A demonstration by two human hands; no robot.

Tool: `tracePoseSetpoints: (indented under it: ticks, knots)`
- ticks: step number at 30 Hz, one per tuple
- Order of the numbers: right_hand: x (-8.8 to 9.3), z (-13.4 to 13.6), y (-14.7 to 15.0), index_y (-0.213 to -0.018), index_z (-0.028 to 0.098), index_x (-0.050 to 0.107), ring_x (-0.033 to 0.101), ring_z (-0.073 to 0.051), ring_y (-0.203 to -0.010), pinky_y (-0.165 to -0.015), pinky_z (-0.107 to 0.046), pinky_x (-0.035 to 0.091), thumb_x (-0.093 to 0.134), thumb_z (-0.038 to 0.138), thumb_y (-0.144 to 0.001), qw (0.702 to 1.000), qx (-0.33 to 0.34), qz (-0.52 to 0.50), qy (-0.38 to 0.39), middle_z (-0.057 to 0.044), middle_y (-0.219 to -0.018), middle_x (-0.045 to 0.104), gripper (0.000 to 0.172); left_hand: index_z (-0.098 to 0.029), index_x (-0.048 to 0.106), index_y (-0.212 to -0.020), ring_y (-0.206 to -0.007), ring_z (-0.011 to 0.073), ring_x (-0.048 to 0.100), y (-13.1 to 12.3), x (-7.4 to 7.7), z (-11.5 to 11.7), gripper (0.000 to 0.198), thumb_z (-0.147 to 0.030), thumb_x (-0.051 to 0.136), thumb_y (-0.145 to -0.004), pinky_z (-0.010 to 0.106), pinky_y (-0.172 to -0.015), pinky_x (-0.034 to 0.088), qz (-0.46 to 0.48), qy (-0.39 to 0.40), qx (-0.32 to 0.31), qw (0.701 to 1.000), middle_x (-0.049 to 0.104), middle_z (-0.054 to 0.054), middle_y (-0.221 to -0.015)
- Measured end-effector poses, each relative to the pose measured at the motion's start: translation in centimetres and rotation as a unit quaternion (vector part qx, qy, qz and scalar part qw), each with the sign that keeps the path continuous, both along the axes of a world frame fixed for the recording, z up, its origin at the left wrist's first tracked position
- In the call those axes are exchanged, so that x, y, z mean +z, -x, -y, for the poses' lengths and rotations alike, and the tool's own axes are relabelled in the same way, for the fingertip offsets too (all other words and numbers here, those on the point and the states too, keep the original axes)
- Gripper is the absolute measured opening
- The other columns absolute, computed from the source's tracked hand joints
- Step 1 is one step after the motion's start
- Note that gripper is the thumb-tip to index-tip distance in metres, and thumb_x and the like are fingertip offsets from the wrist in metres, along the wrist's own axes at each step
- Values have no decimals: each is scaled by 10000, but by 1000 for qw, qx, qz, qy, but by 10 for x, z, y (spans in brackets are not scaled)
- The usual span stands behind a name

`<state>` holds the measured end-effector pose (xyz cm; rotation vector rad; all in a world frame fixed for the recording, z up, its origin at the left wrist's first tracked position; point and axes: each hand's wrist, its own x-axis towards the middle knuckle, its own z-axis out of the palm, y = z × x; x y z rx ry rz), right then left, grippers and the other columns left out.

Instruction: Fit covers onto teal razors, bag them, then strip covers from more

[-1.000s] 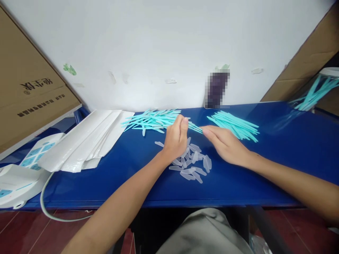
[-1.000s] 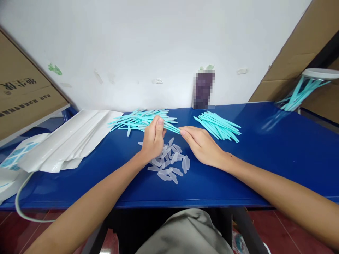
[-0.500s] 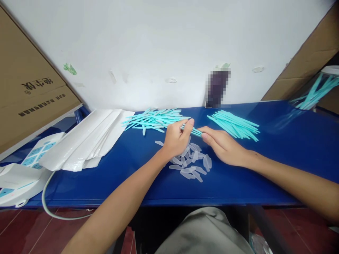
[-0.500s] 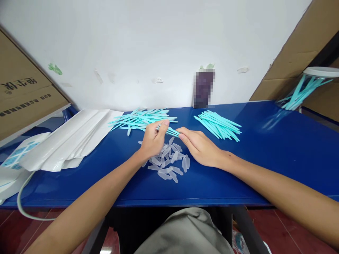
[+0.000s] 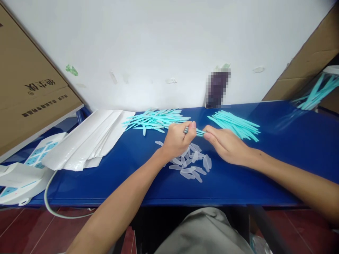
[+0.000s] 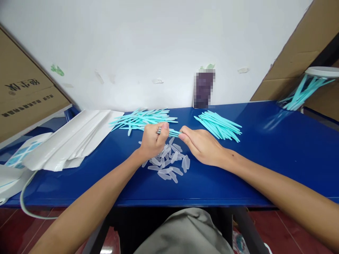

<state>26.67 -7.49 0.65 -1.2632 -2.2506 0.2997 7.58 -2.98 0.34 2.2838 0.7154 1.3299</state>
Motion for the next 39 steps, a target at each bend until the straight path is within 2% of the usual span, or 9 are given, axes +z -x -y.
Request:
tracePoseSetpoints:
  ticks: [3,8,12,15,18,24,28,33,39]
  knots:
    - [1,-8,-13,-781,246,371,380,-162,-496,-550,-316,253,253,544,-1049,1000,-7,4,7,13,-580,441,418,-221,312,-590,-482,110,294,16,3,-11,527,-500,345,-1036,294,-513,269,34,7,22,999,327,-37,-518]
    - [8,-39,-57,-775,241,401,474,-193,-626,-631,-329,320,243,528,-1046,988,-151,2,-39,-40,-689,510,425,-243,243,-596,-488,122,234,71,16,-44,564,-610,375,-1003,302,-489,209,196,4,202,960,237,-49,-526]
    - [6,-54,-80,-767,231,392,438,-189,-638,-646,-340,279,309,484,-1046,970,-224,92,-13,-78,-742,535,385,-221,331,-593,-495,118,296,75,9,-43,493,-474,389,-1013,296,-536,233,-50,-56,103,992,322,-39,-529]
    - [1,-54,-84,-754,219,425,387,-163,-619,-641,-341,244,361,521,-1036,960,-256,115,8,-117,-792,562,419,-206,416,-628,-487,117,341,58,1,-31,443,-409,367,-1019,285,-554,242,-217,-54,23,974,407,-34,-540]
    - [3,-49,-85,-797,190,507,384,-144,-614,-645,-341,226,372,524,-1038,948,-289,136,3,-154,-858,600,433,-198,468,-651,-522,133,390,47,-3,-23,464,-404,313,-1038,286,-565,261,-299,-63,9,952,472,-10,-590]
    - [11,-47,-85,-1005,131,651,596,-222,-783,-674,-351,294,296,495,-1062,907,-343,241,43,-239,-1061,649,512,-158,651,-979,-841,225,546,46,-4,-20,444,-437,312,-1047,332,-763,430,-372,-106,63,920,597,94,-926]
    - [8,-51,-86,-996,105,701,642,-344,-999,-755,-396,415,324,390,-1053,880,-373,287,67,-235,-1121,664,476,-169,558,-1358,-1038,273,537,49,-5,-20,524,-523,345,-1036,426,-916,467,-358,-87,54,928,572,143,-1171]
    - [7,-51,-84,-1016,68,730,539,-419,-1193,-857,-479,448,284,408,-1049,869,-363,330,67,-254,-1209,625,563,-203,541,-1425,-1249,317,501,50,7,-11,582,-583,364,-1022,517,-1068,410,-359,-88,17,929,541,167,-1361]
    - [12,-46,-84,-1222,77,693,544,-411,-1175,-811,-467,432,245,468,-1046,874,-358,328,29,-251,-1256,611,621,-289,457,-1526,-1509,405,303,31,7,23,744,-726,481,-923,646,-1183,269,-403,-110,-100,903,394,168,-1602]
